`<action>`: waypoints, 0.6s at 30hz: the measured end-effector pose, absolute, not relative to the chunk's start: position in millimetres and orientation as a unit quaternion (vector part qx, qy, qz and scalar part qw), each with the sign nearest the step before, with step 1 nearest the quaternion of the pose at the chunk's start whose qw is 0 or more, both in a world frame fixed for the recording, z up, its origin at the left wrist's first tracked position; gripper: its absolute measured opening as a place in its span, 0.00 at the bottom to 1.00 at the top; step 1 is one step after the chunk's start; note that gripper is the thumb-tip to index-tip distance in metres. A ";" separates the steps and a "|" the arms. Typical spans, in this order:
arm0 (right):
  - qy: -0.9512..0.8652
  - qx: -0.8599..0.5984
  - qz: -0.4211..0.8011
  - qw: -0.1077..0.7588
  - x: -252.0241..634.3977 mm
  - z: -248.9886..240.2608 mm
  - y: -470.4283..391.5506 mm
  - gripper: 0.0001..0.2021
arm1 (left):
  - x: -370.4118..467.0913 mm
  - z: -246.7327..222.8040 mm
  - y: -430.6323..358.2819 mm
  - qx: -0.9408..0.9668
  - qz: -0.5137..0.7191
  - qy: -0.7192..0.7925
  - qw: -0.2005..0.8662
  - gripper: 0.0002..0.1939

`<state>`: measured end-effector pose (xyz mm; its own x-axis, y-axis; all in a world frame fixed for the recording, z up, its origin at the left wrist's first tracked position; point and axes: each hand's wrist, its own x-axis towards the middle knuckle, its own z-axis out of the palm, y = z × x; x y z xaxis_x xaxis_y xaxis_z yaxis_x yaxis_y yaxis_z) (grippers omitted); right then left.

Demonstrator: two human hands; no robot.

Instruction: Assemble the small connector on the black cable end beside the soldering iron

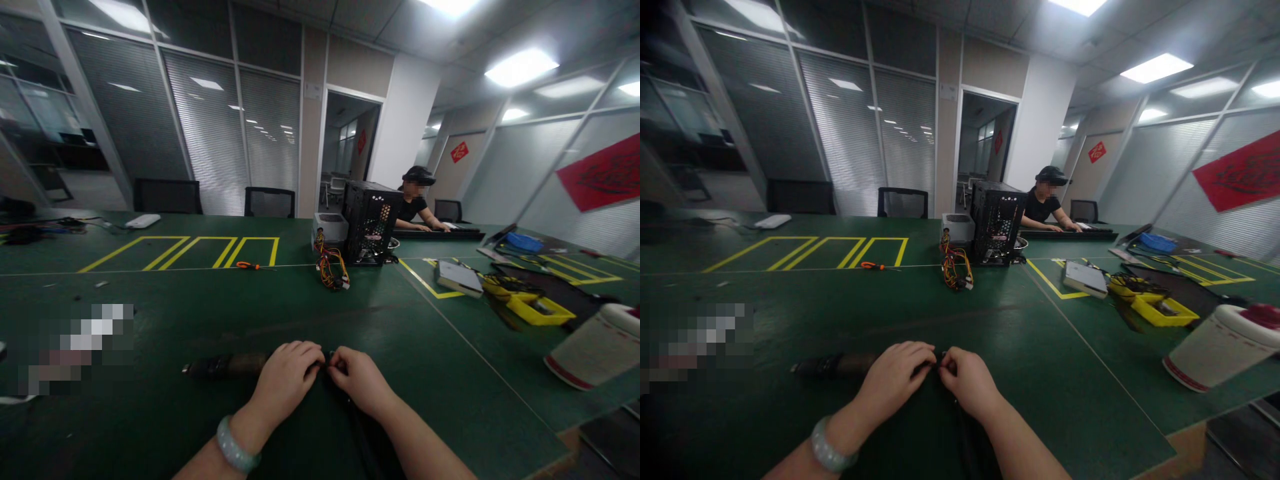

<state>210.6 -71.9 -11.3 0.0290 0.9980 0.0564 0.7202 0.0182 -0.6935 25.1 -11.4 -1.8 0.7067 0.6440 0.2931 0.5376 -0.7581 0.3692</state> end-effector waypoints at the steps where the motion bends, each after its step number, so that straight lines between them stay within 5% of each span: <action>1: -0.651 -0.659 0.240 0.290 210.7 -11.4 -71.8 0.02 | 25.1 -1.9 -11.8 0.911 0.210 0.329 0.132 0.07; 18: -0.662 -0.666 0.217 0.267 210.9 -11.9 -71.4 0.02 | 24.3 -1.6 -11.3 0.915 0.206 0.323 0.130 0.11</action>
